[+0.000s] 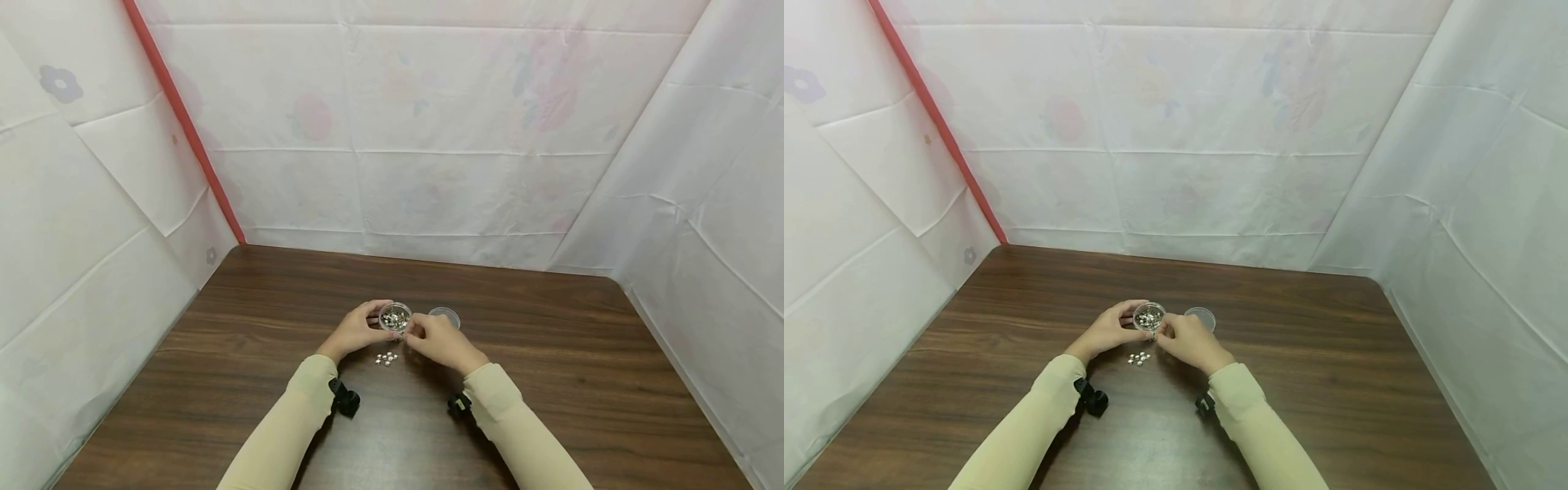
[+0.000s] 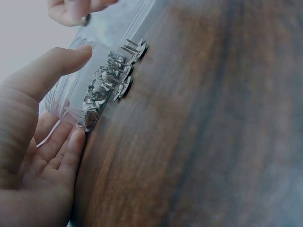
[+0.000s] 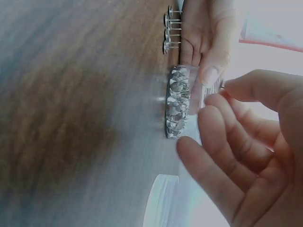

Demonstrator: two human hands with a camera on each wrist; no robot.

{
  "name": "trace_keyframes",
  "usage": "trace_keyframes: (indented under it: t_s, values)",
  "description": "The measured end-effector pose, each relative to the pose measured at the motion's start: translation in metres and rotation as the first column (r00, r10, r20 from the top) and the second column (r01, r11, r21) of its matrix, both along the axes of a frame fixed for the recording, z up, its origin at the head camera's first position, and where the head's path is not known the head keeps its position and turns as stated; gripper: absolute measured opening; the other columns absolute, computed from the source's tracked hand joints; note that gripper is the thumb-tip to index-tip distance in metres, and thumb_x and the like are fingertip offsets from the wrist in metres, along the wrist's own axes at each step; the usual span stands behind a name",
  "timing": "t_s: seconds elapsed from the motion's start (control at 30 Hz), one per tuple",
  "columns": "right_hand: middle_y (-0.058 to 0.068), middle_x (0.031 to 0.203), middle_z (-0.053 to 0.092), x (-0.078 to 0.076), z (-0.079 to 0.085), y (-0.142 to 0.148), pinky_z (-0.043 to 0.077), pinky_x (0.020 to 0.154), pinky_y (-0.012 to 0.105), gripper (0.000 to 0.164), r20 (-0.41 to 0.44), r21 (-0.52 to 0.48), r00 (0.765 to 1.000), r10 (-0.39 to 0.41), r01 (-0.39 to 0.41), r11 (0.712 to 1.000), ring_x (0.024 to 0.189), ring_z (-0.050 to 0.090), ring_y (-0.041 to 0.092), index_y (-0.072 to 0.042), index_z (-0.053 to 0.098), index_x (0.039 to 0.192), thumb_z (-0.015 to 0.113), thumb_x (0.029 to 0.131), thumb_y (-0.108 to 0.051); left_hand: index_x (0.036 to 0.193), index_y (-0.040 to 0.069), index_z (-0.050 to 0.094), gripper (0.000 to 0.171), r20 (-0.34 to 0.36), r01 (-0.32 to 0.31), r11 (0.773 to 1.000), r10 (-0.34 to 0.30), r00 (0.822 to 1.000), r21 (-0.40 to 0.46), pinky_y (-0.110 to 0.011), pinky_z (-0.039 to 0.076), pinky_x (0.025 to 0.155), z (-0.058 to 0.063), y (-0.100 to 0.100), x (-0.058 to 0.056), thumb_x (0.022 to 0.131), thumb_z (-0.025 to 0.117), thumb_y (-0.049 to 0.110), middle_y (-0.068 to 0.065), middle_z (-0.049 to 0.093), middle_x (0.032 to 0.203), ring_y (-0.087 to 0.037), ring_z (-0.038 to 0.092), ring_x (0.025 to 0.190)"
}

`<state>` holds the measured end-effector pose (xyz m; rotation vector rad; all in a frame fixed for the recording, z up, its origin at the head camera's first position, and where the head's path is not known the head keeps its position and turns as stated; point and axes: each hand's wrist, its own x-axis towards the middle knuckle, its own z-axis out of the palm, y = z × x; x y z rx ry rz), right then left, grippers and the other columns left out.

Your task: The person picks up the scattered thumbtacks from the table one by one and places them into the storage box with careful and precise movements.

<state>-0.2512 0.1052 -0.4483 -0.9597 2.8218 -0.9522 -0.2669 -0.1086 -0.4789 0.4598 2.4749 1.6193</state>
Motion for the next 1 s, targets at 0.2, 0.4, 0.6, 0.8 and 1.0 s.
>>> trace_keyframes:
  t_s: [0.2,0.4,0.6,0.8,1.0]
  values:
    - [-0.014,0.065,0.059,-0.003,0.002,-0.002,0.045,0.047,0.022,0.005,-0.079,-0.027,0.996,-0.044,0.042,0.999,0.051,0.048,0.001,-0.022,0.063,0.086,0.060,0.089,-0.024,0.132,0.029,0.049,0.073,0.008,-0.019,1.000,0.019,1.000,-0.017,-0.042,0.050,0.090,-0.016,-0.001,-0.008,0.068,0.081,0.041,0.000,0.050,0.130,-0.016,0.052,0.106]
    - [-0.013,0.057,0.053,-0.005,0.004,-0.004,0.035,0.039,0.020,0.005,-0.125,-0.020,0.989,-0.078,0.076,0.997,0.041,0.040,0.003,-0.028,0.063,0.087,0.059,0.091,-0.028,0.132,0.029,0.049,0.073,0.017,-0.015,1.000,0.015,1.000,-0.011,-0.040,0.051,0.090,-0.016,-0.001,-0.009,0.068,0.081,0.042,0.000,0.049,0.129,-0.014,0.052,0.106]
    - [-0.010,0.055,0.052,-0.008,0.004,-0.008,0.032,0.036,0.019,0.006,-0.140,0.006,0.986,-0.093,0.095,0.995,0.040,0.039,0.004,-0.030,0.064,0.087,0.060,0.091,-0.032,0.136,0.017,0.047,0.072,0.025,0.005,1.000,-0.005,1.000,0.003,-0.045,0.050,0.091,0.003,0.001,0.002,0.073,0.080,0.030,-0.011,0.049,0.132,-0.024,0.052,0.109]
    - [-0.008,0.053,0.052,-0.013,0.003,-0.012,0.027,0.034,0.019,0.007,-0.152,0.036,0.978,-0.144,0.151,0.988,0.038,0.038,0.005,-0.031,0.066,0.088,0.061,0.090,-0.034,0.137,0.010,0.045,0.070,0.016,0.017,1.000,-0.016,1.000,-0.025,-0.046,0.049,0.091,0.022,0.002,0.014,0.077,0.077,0.025,-0.016,0.046,0.135,-0.030,0.050,0.112]
    - [-0.011,0.054,0.052,-0.019,0.004,-0.018,0.033,0.037,0.022,0.007,-0.169,0.053,0.972,-0.161,0.172,0.984,0.041,0.040,0.005,-0.029,0.068,0.087,0.064,0.088,-0.034,0.136,0.014,0.047,0.070,0.021,-0.007,1.000,0.008,1.000,-0.009,-0.045,0.050,0.091,0.017,0.002,0.011,0.075,0.079,0.027,-0.011,0.049,0.133,-0.025,0.052,0.110]
